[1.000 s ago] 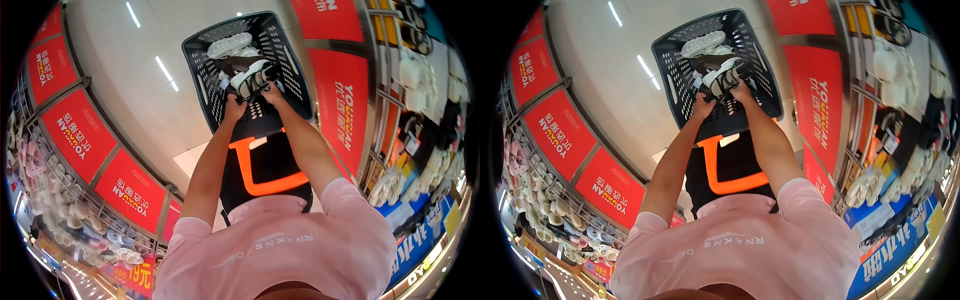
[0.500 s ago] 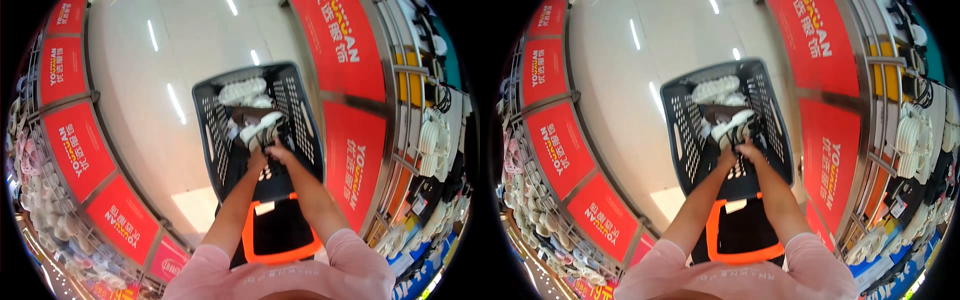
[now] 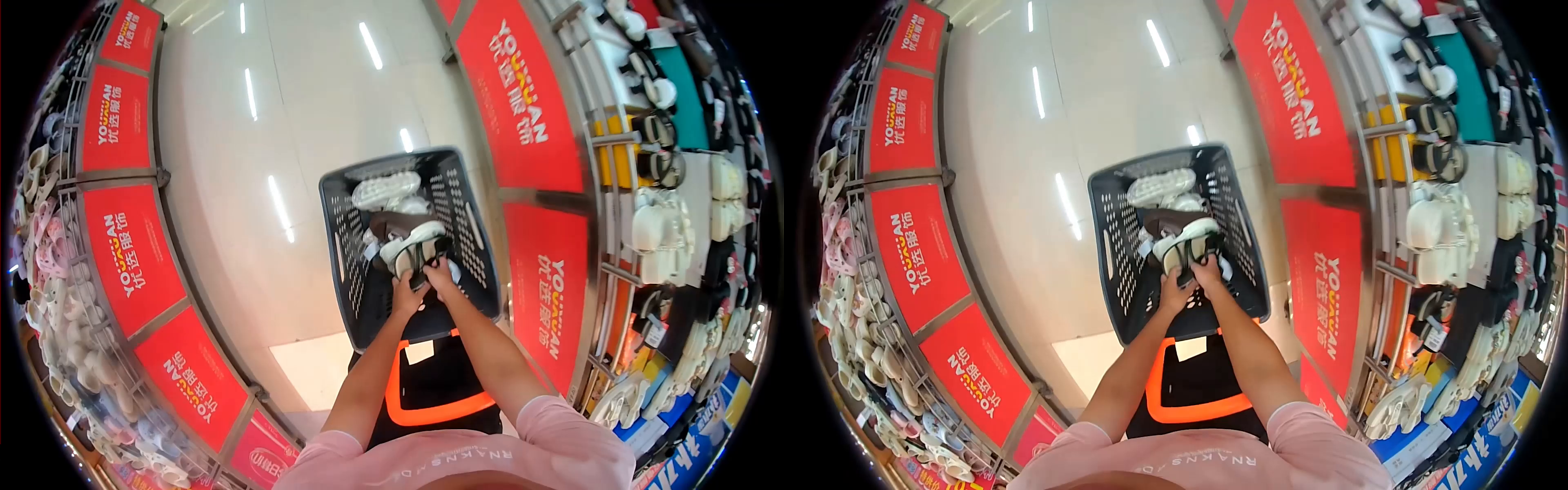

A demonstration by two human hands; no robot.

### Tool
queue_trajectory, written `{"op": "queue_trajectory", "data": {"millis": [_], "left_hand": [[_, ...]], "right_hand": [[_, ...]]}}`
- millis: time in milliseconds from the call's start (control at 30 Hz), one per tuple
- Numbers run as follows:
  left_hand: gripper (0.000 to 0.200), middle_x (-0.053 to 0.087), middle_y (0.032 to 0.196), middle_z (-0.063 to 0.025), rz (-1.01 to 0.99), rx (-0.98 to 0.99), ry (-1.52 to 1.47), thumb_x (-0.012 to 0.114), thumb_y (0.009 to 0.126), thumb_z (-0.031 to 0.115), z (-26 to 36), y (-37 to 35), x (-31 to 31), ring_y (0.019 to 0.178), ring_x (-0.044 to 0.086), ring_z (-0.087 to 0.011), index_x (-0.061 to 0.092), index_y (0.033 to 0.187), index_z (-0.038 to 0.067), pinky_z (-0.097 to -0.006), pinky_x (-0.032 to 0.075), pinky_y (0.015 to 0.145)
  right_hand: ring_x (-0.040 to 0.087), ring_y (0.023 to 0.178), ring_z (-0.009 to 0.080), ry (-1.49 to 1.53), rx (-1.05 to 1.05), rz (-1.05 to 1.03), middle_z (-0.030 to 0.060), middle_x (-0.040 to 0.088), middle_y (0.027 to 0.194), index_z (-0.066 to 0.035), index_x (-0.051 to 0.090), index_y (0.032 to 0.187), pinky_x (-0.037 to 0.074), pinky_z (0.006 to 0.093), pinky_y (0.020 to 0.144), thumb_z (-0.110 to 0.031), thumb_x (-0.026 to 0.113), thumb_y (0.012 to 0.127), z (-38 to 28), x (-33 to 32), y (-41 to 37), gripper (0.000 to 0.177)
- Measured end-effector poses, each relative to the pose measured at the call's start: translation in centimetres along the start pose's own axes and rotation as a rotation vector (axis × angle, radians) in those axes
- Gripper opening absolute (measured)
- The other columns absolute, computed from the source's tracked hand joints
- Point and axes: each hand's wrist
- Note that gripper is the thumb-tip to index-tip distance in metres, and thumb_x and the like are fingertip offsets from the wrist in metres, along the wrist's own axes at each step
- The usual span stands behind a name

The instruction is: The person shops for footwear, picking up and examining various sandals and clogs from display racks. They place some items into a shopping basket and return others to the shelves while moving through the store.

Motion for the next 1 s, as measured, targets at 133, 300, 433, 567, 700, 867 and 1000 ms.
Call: {"op": "queue_trajectory", "data": {"millis": [133, 300, 433, 567, 700, 867, 1000], "left_hand": [[0.085, 0.049, 0.121, -0.0221, 0.194, 0.159, 0.017, 0.089, 0.064, 0.038, 7.0, -4.8, -5.0, 0.108, 0.055, -0.0409, 0.041, 0.123, 0.001, -0.0444, 0.047, 0.090], [0.078, 0.058, 0.103, -0.0142, -0.020, 0.347, -0.141, 0.089, 0.066, 0.041, 11.8, -9.6, -11.5, 0.093, 0.062, -0.0289, 0.044, 0.118, 0.003, -0.0374, 0.050, 0.080], [0.057, 0.056, 0.098, -0.0100, -0.166, 0.357, -0.405, 0.085, 0.075, 0.031, 17.6, -14.6, -16.8, 0.069, 0.057, -0.0140, 0.041, 0.101, 0.007, -0.0285, 0.051, 0.061], [0.038, 0.059, 0.102, -0.0134, -0.081, 0.109, -0.653, 0.069, 0.091, 0.024, 20.5, -15.8, -17.5, 0.068, 0.065, -0.0214, 0.041, 0.111, 0.007, -0.0303, 0.055, 0.055], [0.040, 0.064, 0.120, -0.0137, -0.724, -0.144, -0.842, 0.056, 0.097, 0.019, 21.9, -18.1, -19.9, 0.091, 0.070, -0.0364, 0.045, 0.134, 0.009, -0.0407, 0.058, 0.074], [0.038, 0.064, 0.119, -0.0140, -0.930, -0.120, -0.909, 0.057, 0.095, 0.011, 23.8, -23.5, -18.1, 0.102, 0.068, -0.0340, 0.048, 0.132, 0.005, -0.0425, 0.056, 0.083], [0.030, 0.066, 0.116, -0.0087, -0.821, -0.161, -1.044, 0.058, 0.096, 0.013, 24.1, -26.7, -14.7, 0.101, 0.067, -0.0285, 0.055, 0.126, 0.008, -0.0383, 0.056, 0.083]], "right_hand": [[0.053, 0.056, 0.0149, 0.222, 0.104, -0.152, 0.0018, 0.052, 0.078, -0.014, 0.049, 0.100, 0.041, 0.0285, 0.042, -0.015, 0.055, 0.091, -5.2, -3.4, -7.7, 0.011], [0.053, 0.057, 0.0136, 0.220, -0.077, -0.147, 0.0024, 0.053, 0.077, -0.009, 0.052, 0.095, 0.042, 0.0287, 0.046, -0.015, 0.059, 0.088, -9.1, -5.5, -16.8, 0.013], [0.048, 0.067, 0.0158, -0.164, -0.572, 0.002, 0.0035, 0.048, 0.073, -0.006, 0.046, 0.082, 0.042, 0.0325, 0.062, -0.015, 0.065, 0.081, -11.4, -8.9, -23.9, 0.020], [0.050, 0.068, 0.0225, -0.304, -0.740, 0.056, 0.0094, 0.047, 0.072, -0.006, 0.046, 0.084, 0.044, 0.0357, 0.064, -0.014, 0.067, 0.078, -14.3, -11.9, -32.1, 0.023], [0.054, 0.067, 0.0313, -0.430, -0.809, 0.149, 0.0132, 0.051, 0.071, -0.004, 0.045, 0.083, 0.045, 0.0378, 0.062, -0.010, 0.067, 0.072, -18.4, -14.5, -43.6, 0.025], [0.059, 0.075, 0.0351, -0.379, -0.870, 0.383, 0.0170, 0.058, 0.083, -0.010, 0.046, 0.121, 0.048, 0.0408, 0.067, -0.009, 0.068, 0.074, -15.6, -15.9, -47.0, 0.052], [0.060, 0.068, 0.0223, -0.168, -0.864, 0.509, 0.0106, 0.057, 0.078, -0.008, 0.041, 0.123, 0.047, 0.0358, 0.060, -0.008, 0.073, 0.072, -11.8, -17.1, -45.9, 0.061]]}}
Point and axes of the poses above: each hand's wrist, its own y-axis towards the middle knuckle, its own x-axis out of the palm, z = x × y
